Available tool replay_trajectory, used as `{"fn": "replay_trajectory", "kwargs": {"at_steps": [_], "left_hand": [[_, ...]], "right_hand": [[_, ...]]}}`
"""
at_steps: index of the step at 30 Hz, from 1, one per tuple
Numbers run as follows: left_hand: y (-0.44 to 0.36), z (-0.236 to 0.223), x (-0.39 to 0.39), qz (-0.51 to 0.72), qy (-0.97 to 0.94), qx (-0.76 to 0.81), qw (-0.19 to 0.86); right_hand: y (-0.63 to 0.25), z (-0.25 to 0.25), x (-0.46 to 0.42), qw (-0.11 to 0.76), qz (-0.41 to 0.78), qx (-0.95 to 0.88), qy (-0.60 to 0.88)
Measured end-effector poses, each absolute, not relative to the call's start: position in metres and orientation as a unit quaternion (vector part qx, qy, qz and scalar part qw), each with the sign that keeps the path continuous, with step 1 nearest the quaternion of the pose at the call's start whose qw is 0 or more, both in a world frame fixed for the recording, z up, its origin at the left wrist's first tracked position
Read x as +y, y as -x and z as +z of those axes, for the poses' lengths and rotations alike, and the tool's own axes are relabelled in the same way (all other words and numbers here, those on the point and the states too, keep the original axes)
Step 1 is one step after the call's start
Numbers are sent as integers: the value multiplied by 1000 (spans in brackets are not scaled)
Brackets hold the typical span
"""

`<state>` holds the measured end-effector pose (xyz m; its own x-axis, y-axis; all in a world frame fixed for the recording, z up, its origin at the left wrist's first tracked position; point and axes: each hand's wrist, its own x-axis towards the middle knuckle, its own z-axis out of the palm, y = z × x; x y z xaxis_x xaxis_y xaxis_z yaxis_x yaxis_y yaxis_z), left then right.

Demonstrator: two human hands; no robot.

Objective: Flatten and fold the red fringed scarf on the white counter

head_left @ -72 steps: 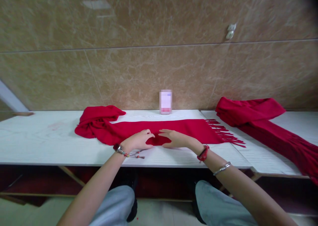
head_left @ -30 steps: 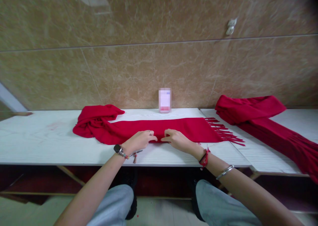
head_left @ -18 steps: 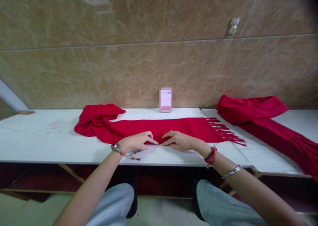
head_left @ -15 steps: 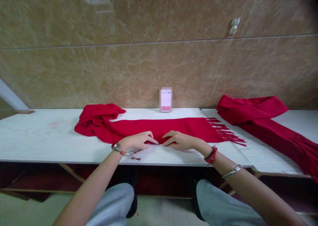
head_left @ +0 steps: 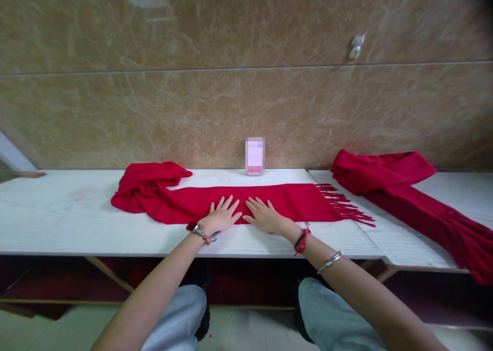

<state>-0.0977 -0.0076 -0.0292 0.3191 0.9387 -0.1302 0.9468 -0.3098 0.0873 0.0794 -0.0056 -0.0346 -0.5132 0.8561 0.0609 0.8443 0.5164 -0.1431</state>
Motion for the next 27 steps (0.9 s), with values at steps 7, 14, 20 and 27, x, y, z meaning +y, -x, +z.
{"fn": "replay_trajectory", "kwargs": {"at_steps": [7,14,20,27], "left_hand": [[103,-32,-6,-24,-799,595,89],[98,-25,-9,-40,-792,600,102],[98,-22,-12,-40,-790,605,97],[87,-9,6,-55,-779,615,104]], "right_hand": [[-113,-44,-6,10,-33,-887,461],[-178,-45,-6,-61,-119,-870,475],[-235,-51,5,-118,-152,-858,477],[-227,-27,30,-32,-67,-816,573]]}}
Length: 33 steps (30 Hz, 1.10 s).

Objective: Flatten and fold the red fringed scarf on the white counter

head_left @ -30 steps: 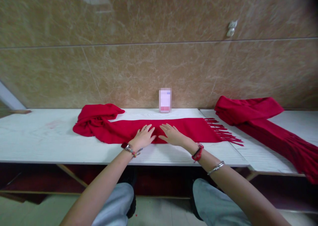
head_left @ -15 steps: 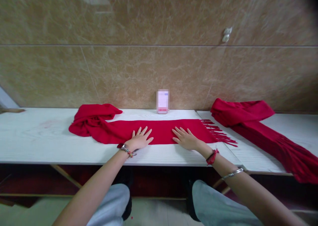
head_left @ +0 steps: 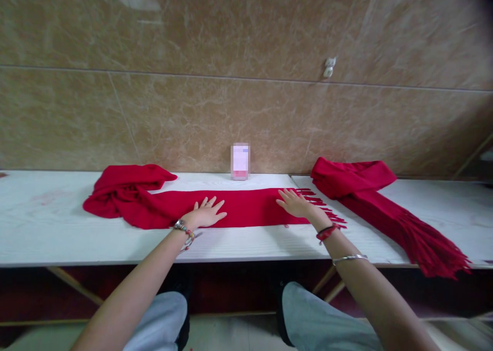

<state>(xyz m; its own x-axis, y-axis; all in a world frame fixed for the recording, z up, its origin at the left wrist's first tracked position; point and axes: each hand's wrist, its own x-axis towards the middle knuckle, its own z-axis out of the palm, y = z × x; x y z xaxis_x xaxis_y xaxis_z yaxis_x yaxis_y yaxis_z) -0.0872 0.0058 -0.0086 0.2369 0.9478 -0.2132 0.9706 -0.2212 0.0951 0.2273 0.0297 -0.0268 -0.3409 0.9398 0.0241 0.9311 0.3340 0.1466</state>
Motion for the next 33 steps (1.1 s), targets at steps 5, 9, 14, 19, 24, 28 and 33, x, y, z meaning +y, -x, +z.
{"fn": "replay_trajectory", "kwargs": {"at_steps": [5,9,14,19,24,28,33], "left_hand": [[62,-10,31,25,-784,618,54],[57,-25,45,22,-757,650,60],[64,-39,55,4,-753,654,72],[65,-39,53,19,-755,650,78],[64,-36,50,21,-755,650,84],[64,-30,45,28,-754,651,76],[81,-9,35,24,-753,655,58]], "right_hand": [[-155,-15,41,-42,17,832,-553],[-130,-26,47,-22,-24,836,-548],[-167,-42,58,-2,-33,806,-590],[-225,-49,64,-10,-19,752,-659],[-254,-55,61,-20,-9,700,-714],[-246,-44,60,-55,32,681,-729],[-192,-9,57,-107,38,773,-624]]}}
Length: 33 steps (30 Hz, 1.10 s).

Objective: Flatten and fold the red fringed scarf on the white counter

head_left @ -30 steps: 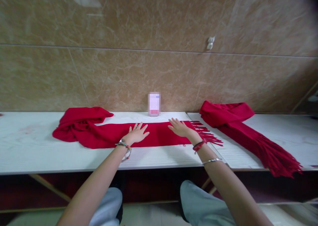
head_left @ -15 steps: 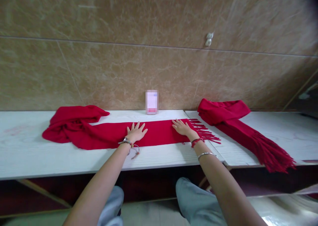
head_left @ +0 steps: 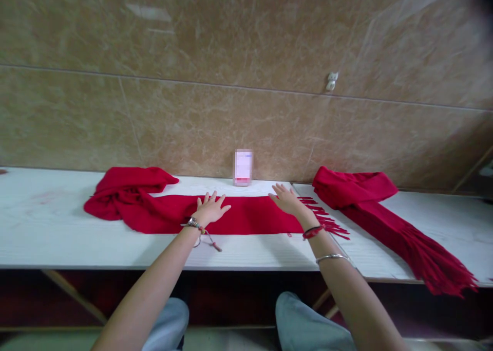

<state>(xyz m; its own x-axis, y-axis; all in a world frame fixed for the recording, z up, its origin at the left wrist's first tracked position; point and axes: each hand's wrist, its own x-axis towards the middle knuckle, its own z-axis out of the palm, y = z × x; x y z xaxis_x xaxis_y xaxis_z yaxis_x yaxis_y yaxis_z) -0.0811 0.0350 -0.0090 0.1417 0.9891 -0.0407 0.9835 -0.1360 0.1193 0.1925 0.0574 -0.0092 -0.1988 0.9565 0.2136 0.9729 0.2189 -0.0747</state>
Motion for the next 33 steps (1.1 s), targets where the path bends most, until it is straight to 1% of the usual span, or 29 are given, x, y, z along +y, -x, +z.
{"fn": "replay_trajectory", "kwargs": {"at_steps": [2,5,10,13,16,22,27,30,33], "left_hand": [[96,-2,31,13,-741,669,57],[124,0,27,10,-722,690,45],[164,-19,17,-23,-722,690,50],[177,-30,12,-37,-731,679,57],[184,-32,10,-32,-737,673,46],[197,-4,3,-15,-818,575,15],[217,14,-8,-12,-879,475,35],[227,15,-11,-21,-877,480,22],[230,17,-11,-24,-856,514,-39]], "right_hand": [[-160,-2,51,112,-13,-817,565],[-113,-8,35,102,21,-868,486],[-71,-33,12,68,23,-902,427],[-69,-39,7,64,2,-908,415],[-72,-36,6,56,-12,-912,406],[-72,-28,5,29,3,-914,404],[-71,-33,9,36,10,-915,403],[-71,-38,11,36,-7,-917,397],[-72,-43,14,40,-27,-922,385]]}}
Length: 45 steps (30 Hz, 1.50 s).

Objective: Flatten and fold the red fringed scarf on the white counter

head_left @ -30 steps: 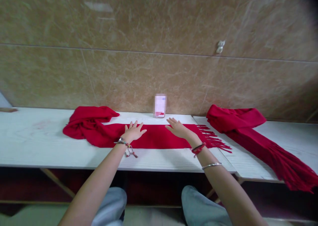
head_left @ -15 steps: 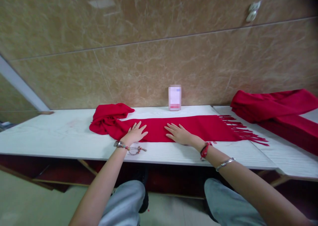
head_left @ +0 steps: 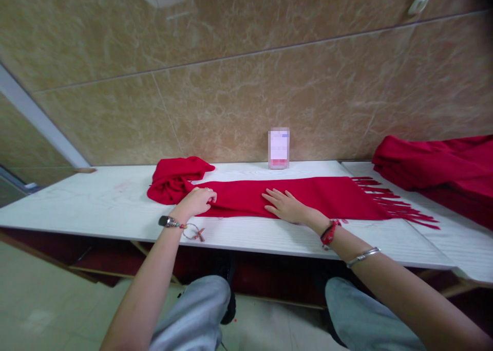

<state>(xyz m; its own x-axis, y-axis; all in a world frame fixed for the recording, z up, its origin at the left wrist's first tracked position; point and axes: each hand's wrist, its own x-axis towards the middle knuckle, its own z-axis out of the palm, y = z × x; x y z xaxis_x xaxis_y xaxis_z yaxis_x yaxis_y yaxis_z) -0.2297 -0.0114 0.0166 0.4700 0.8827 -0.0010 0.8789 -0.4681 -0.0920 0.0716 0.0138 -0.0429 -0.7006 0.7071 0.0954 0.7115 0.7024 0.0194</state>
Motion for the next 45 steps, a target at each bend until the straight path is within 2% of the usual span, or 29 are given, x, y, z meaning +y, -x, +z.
{"fn": "replay_trajectory", "kwargs": {"at_steps": [5,11,18,23,27,29,33,39,42,45], "left_hand": [[232,18,-12,-38,848,-509,140],[243,3,-18,-2,872,-486,56],[247,-6,-17,-21,860,-507,55],[257,1,-18,-33,852,-510,113],[267,6,-20,-95,811,-544,191],[268,4,-20,-77,815,-549,168],[266,2,-23,25,828,-558,51],[253,15,-32,99,777,-621,17],[241,19,-31,87,817,-570,17],[224,19,-29,32,870,-491,-27]], "right_hand": [[-73,-48,16,48,-46,-920,387],[-74,-51,15,49,-67,-918,387],[-74,-51,17,46,-69,-922,379],[-74,-52,17,55,-62,-919,386],[-73,-53,18,67,-49,-913,400],[-73,-54,18,69,-46,-910,405],[-74,-56,18,62,-61,-916,392],[-75,-57,18,64,-68,-918,385],[-75,-57,18,68,-64,-917,389],[-74,-55,17,71,-56,-911,402]]}}
